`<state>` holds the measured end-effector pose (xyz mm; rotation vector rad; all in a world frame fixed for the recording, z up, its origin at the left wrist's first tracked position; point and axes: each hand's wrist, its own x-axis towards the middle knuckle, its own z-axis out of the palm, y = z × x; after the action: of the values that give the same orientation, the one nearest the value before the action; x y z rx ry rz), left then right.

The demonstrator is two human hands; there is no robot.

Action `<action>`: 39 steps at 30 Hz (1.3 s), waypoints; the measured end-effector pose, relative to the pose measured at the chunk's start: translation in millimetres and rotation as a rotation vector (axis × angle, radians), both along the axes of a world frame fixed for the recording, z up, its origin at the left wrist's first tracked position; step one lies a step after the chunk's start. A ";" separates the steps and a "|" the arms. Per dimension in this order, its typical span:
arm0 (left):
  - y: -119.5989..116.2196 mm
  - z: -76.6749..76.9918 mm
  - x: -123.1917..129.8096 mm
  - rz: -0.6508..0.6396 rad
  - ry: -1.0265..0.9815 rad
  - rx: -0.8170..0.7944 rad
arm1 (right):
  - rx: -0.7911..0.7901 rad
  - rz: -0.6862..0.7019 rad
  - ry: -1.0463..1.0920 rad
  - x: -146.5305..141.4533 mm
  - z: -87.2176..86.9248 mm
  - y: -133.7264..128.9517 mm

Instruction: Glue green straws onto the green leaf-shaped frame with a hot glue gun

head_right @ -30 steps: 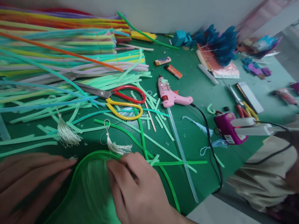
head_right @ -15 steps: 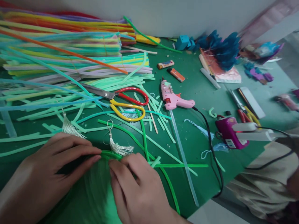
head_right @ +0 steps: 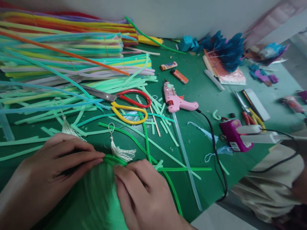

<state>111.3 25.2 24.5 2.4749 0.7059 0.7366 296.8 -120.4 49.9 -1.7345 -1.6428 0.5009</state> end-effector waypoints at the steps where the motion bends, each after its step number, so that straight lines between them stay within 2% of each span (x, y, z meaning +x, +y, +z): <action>1: 0.4 0.1 -0.3 -0.001 -0.001 0.003 | -0.001 -0.003 0.002 1.7 0.3 -2.8; 13: -1.0 -2.0 -0.3 -0.024 0.001 0.006 | 0.026 -0.023 -0.028 6.2 -5.4 -10.7; 27: -1.0 -2.2 -0.5 0.009 -0.013 -0.023 | 0.008 -0.039 -0.037 7.1 -10.7 -11.6; 39: -1.0 -3.8 0.6 0.024 -0.017 -0.035 | -0.034 -0.039 -0.097 6.9 -1.7 -7.7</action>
<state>111.9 24.2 20.7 2.4299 0.7377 0.7476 303.7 -128.1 48.3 -1.8374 -1.6729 0.4344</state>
